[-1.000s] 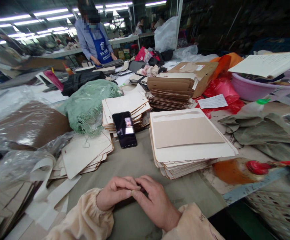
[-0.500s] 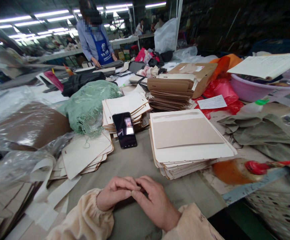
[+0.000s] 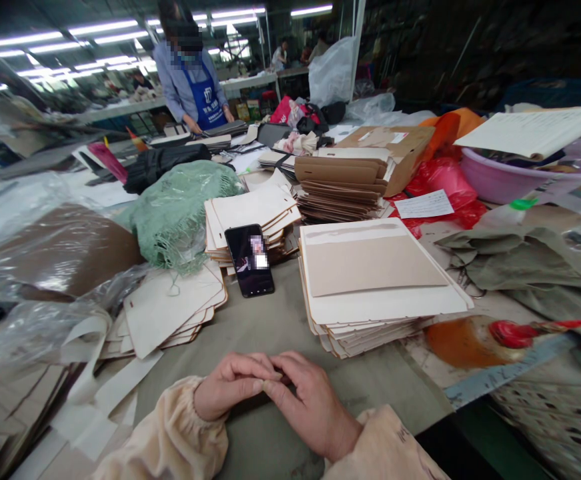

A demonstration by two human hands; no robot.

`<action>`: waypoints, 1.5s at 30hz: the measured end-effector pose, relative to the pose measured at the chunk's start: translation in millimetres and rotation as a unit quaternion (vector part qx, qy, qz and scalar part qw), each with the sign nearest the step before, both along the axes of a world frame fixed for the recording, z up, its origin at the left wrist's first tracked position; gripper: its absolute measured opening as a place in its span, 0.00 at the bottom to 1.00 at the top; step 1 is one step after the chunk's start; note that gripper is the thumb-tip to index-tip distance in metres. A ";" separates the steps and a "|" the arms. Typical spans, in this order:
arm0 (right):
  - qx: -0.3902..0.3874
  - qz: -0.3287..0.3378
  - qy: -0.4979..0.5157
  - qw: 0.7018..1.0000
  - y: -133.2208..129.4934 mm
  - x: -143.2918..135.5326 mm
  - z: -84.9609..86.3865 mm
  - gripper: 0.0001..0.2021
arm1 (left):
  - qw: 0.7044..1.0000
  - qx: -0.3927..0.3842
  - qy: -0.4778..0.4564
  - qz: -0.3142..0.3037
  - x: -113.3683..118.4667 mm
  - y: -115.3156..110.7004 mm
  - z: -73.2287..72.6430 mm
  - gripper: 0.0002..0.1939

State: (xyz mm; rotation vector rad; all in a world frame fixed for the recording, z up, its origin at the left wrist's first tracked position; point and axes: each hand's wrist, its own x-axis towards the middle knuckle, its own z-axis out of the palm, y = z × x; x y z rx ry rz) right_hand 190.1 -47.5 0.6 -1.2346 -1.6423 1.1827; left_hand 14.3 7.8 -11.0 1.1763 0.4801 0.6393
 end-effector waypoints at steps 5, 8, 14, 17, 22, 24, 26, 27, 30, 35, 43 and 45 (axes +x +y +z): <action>0.001 0.002 0.006 1.000 -0.3 0.0 0.0 0.07 | 1.000 0.006 0.001 -0.005 -0.2 0.9 1.0 0.11; 0.003 0.000 0.003 1.000 -0.1 0.5 -2.3 0.06 | 1.000 0.005 0.003 -0.011 -0.9 1.1 1.8 0.11; 0.006 0.000 0.003 1.000 0.5 0.4 -3.2 0.06 | 1.000 0.010 -0.001 -0.006 -0.1 0.6 1.4 0.10; 0.010 0.001 0.002 1.000 -0.1 -0.7 -2.9 0.06 | 1.000 0.012 -0.004 -0.003 0.3 0.7 1.4 0.09; 0.015 0.001 -0.007 1.000 -0.8 -0.3 -3.4 0.05 | 1.000 0.010 -0.003 -0.009 0.0 1.5 1.5 0.10; 0.014 0.000 -0.008 1.000 -0.7 0.1 -3.5 0.06 | 1.000 0.011 0.000 -0.010 -0.2 2.1 0.2 0.11; 0.014 -0.002 -0.009 1.000 -0.5 0.1 -3.8 0.06 | 1.000 0.010 0.002 -0.010 -0.5 2.9 -1.8 0.11; 0.015 -0.003 -0.009 1.000 -0.3 0.0 -4.1 0.06 | 1.000 0.009 0.001 -0.011 -0.6 3.4 -2.9 0.11; 0.019 -0.006 -0.012 1.000 0.0 -0.7 -5.4 0.07 | 1.000 0.002 -0.005 -0.009 -0.8 4.0 -6.3 0.11; 0.025 -0.017 -0.015 0.999 -0.5 -2.2 -6.6 0.08 | 1.000 -0.004 0.007 0.019 -0.9 2.1 -11.6 0.12; 0.035 -0.018 -0.039 0.998 -0.7 -2.1 -6.8 0.13 | 0.990 -0.012 0.089 0.105 8.2 -7.2 -15.1 0.21; 0.038 -0.006 -0.045 0.998 -2.2 -1.9 -8.2 0.15 | 0.985 0.009 0.113 0.129 6.6 -15.4 -4.8 0.22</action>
